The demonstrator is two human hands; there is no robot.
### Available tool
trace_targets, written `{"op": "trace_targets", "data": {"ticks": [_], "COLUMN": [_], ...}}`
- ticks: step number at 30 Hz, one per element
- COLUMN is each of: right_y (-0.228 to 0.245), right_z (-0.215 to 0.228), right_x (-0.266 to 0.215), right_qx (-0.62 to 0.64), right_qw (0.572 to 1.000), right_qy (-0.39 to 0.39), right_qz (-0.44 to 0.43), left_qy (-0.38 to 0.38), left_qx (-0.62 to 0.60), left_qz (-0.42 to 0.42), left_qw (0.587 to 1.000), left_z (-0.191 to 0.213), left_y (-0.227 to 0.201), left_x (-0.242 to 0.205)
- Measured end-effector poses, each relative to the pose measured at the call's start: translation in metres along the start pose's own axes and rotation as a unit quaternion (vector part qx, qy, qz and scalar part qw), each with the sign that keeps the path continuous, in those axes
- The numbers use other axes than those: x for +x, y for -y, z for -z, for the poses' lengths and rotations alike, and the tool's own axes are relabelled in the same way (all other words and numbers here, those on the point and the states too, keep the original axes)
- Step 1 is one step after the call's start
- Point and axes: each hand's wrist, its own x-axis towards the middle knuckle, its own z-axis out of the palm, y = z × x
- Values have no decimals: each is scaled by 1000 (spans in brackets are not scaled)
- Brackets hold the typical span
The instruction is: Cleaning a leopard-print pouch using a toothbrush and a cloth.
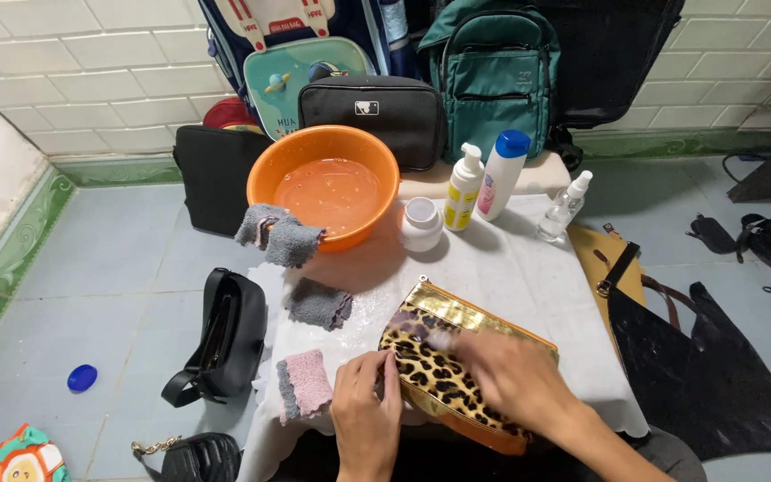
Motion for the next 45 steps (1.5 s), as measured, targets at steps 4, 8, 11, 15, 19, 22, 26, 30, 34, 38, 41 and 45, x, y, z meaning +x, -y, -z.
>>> {"op": "trace_targets", "data": {"ticks": [4,8,11,15,19,22,26,30,34,38,41,45], "right_y": [6,-1,12,-11,16,41,44,23,32,37,28,39], "right_z": [5,10,15,0,13,27,22,-1,6,7,4,2], "right_x": [0,-6,-19,-10,-20,-33,-31,-17,-20,-27,-17,-22], "right_qx": [-65,23,41,20,-11,111,131,92,56,77,83,7], "right_qw": [998,999,998,997,1000,993,989,991,993,990,990,992], "right_qy": [-5,38,37,78,3,-14,-25,-24,-61,-15,-43,-75], "right_qz": [-7,-18,-16,-5,10,32,61,90,89,116,104,105], "left_qy": [-8,-3,-7,8,19,42,48,60,67,75,73,64], "left_qx": [-12,-18,-22,-9,-26,-90,-112,-67,-59,-54,-50,-62], "left_qz": [3,23,24,30,83,186,206,193,191,170,156,150], "left_qw": [1000,1000,999,999,996,978,971,977,978,981,984,985], "left_z": [3,2,3,3,10,19,24,25,25,18,14,14], "left_y": [0,2,1,4,-3,-9,-7,-4,-4,3,5,5], "left_x": [1,0,-3,-2,3,8,11,13,16,12,6,4]}}
